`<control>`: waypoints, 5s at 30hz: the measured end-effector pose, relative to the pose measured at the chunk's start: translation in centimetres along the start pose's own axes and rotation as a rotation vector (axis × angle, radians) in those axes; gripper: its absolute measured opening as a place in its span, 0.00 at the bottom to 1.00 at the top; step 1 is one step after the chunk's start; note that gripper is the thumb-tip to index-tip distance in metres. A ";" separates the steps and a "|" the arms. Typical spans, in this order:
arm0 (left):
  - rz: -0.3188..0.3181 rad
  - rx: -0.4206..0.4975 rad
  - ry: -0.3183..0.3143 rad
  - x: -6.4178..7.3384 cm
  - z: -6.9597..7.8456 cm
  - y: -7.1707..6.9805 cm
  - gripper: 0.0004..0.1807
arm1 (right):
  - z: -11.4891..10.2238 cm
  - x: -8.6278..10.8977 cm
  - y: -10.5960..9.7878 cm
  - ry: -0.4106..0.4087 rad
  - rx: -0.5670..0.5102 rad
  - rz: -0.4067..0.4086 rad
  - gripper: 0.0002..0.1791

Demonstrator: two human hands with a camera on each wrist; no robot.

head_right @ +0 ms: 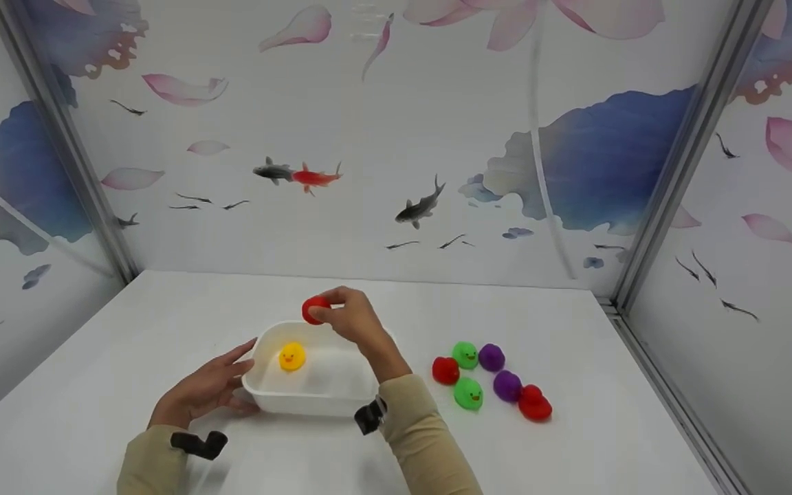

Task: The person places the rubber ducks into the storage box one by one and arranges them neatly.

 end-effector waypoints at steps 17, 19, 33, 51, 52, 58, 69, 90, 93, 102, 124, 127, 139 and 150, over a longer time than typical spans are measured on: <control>0.018 0.009 0.014 -0.1 0.6 0.0 0.34 | 4.9 -1.8 4.0 0.163 -0.081 -0.014 0.22; 0.009 0.007 0.009 -0.1 0.6 0.0 0.34 | 5.4 -1.9 4.3 0.189 -0.064 -0.015 0.22; -0.008 -0.003 0.002 -0.1 0.3 0.1 0.34 | 6.7 -2.5 5.6 0.227 0.072 -0.021 0.16; -0.010 -0.019 0.020 0.2 0.6 0.2 0.34 | 7.5 -3.1 6.7 0.234 0.167 -0.020 0.12; -0.011 -0.026 0.021 0.2 0.6 0.1 0.34 | 7.5 -3.2 6.7 0.230 0.170 -0.024 0.13; -0.010 -0.036 0.039 0.2 0.6 -0.2 0.35 | 6.3 -3.2 5.6 0.187 0.181 -0.028 0.20; -0.012 -0.043 0.031 0.1 0.7 0.2 0.35 | 2.7 0.1 1.1 0.028 0.110 -0.011 0.21; -0.021 -0.006 0.034 0.0 0.6 0.1 0.35 | 4.6 4.5 -12.3 -0.057 0.114 0.161 0.24; -0.009 -0.019 0.018 -0.1 0.4 0.1 0.35 | 5.8 4.5 -13.5 -0.026 0.103 0.163 0.26; -0.007 0.001 0.025 0.1 0.3 -0.1 0.36 | 7.5 5.1 -17.2 -0.065 0.106 0.224 0.27; -0.030 0.035 0.024 0.2 0.0 0.2 0.37 | 15.2 5.6 -22.4 0.024 0.140 0.198 0.38; -0.017 0.031 0.019 0.1 0.1 0.1 0.37 | 16.0 5.6 -22.5 0.033 0.171 0.191 0.39; -0.012 0.045 0.017 -0.2 0.0 0.2 0.38 | 19.7 5.4 -22.5 0.155 0.240 0.153 0.40; -0.008 0.024 0.027 -0.1 0.2 -0.1 0.37 | 20.4 5.0 -22.0 0.181 0.269 0.130 0.40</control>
Point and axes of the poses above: each hand's wrist, its own x-axis away from the middle knuckle, its own y-axis out of the palm, z = x × y, the point moved 9 cm from there along -x, towards the middle knuckle, and after that the axes turned 1 degree about -x, right-handed, at the moved point
